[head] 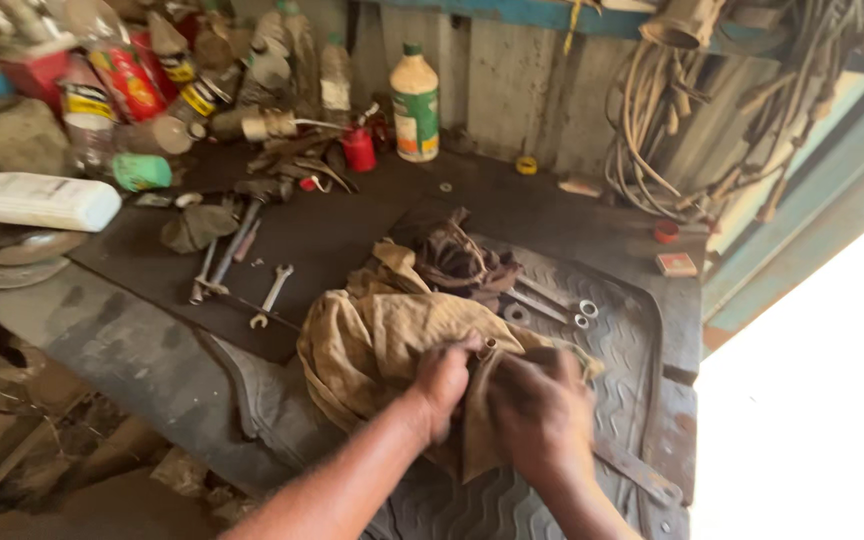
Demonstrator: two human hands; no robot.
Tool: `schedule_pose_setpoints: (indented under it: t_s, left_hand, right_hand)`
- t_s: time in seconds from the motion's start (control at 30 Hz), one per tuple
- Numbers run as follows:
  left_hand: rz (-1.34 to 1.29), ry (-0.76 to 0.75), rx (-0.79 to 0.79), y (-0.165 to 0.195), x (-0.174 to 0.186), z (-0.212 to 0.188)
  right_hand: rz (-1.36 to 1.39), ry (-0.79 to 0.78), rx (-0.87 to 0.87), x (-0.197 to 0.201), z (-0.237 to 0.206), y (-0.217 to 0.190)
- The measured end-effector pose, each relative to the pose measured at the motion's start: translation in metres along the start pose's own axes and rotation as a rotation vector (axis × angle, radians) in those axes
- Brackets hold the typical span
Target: The person holds a small cylindrical metal part and uses a metal file to smooth its surface. After filing, the person wipes the part with a cloth to remove debris.
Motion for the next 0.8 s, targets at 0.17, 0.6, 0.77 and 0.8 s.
schedule_pose_setpoints:
  t_s: [0.17,0.6,0.77,0.8]
  left_hand:
    - [-0.007,-0.077,-0.071,0.017,-0.008,-0.008]
    - [-0.171,-0.207,-0.001,0.023,-0.022,-0.030]
    - [-0.224,-0.109,0.049,0.014,-0.014,-0.020]
    - [-0.257,-0.053,0.092,0.009,-0.012,-0.019]
  right_hand:
    - [0.000,-0.068,0.008,-0.017,0.009,-0.003]
    - [0.056,-0.017,-0.276,-0.024,0.029,0.043]
    - [0.219,-0.052,-0.399,-0.010,0.014,0.040]
    - [0.180,-0.017,-0.218,-0.006,0.011,0.021]
Point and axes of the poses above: each hand's wrist, its own z-axis towards the middle knuckle, its own x-axis out of the back of the hand, y = z × x, the point moved 8 cm from there along z, towards the middle knuckle, and after that the axes turned 12 degrees about -x, right-handed, at the moved point
